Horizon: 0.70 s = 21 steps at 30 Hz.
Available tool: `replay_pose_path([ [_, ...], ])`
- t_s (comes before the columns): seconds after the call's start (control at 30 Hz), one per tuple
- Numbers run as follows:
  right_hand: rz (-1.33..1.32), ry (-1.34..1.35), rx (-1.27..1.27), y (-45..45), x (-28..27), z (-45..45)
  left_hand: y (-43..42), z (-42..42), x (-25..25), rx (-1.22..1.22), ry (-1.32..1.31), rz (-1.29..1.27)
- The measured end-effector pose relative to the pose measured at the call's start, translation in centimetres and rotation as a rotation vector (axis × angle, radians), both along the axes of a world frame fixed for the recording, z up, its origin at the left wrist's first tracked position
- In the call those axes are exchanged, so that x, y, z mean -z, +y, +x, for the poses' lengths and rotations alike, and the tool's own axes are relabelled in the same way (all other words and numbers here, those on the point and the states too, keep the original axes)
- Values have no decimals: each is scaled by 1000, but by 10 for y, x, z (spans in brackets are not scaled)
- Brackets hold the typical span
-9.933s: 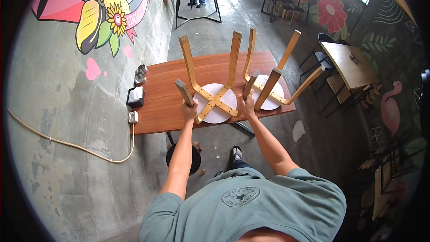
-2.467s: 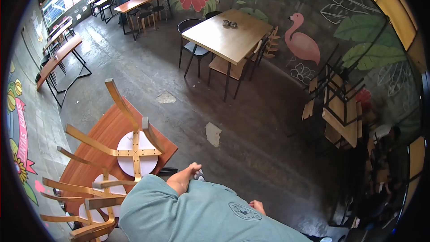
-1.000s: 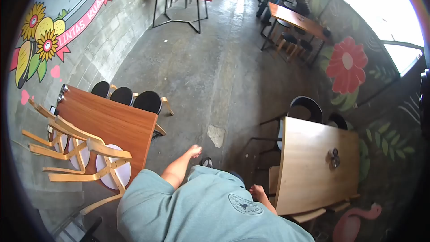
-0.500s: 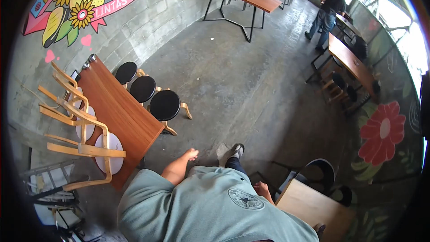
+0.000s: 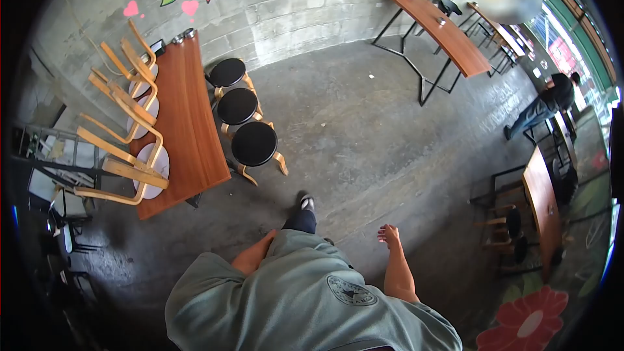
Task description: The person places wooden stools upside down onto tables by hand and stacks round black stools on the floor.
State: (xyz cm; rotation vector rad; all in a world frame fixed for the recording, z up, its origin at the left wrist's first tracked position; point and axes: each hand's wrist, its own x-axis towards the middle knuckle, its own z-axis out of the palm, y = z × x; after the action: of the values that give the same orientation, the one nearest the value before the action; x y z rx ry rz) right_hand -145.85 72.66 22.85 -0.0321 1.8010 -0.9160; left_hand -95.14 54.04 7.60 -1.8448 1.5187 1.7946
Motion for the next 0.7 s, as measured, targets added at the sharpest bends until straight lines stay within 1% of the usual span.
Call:
replay_pose_path([
  [0.03,-36,-13,-10,-16,1,-6,2,-10,3,-28,26,27],
  [0.13,-11,-67,-99,-58,18,-20,-12,-49,2,-84,90,74],
  [0.2,-4,-87,-132,-75,26,-29,-50,-73,-24,-99,-36,271],
  [0.3,57,-136,-109,-91,23,-48,-100,-109,4,-87,22,320],
  [0.33,79,-166,-72,-90,20,-56,-119,-125,-6,-71,23,323],
  [0.4,129,-216,7,-91,19,-74,-166,-171,-48,176,22,167],
  [0.43,158,-233,46,-93,19,-86,-196,-195,-45,265,4,-10],
  [0.47,158,-229,35,-97,19,-97,-225,-217,-31,344,-15,-190],
  [0.5,208,-202,73,-100,20,-108,-248,-233,-6,519,109,-519],
  [0.53,262,-178,107,-107,24,-117,-278,-260,-75,332,203,-203],
  [0.57,273,-178,83,-119,27,-125,-306,-284,-69,241,108,-101],
  [0.6,255,-206,96,-131,30,-135,-326,-297,-95,123,175,-105],
  [0.63,237,-232,109,-143,29,-147,-348,-307,-96,39,254,-82],
  [0.67,204,-244,76,-163,26,-156,-366,-313,-100,-41,273,-79],
  [0.7,215,-243,48,-186,25,-164,-381,-318,-108,-70,270,-75],
])
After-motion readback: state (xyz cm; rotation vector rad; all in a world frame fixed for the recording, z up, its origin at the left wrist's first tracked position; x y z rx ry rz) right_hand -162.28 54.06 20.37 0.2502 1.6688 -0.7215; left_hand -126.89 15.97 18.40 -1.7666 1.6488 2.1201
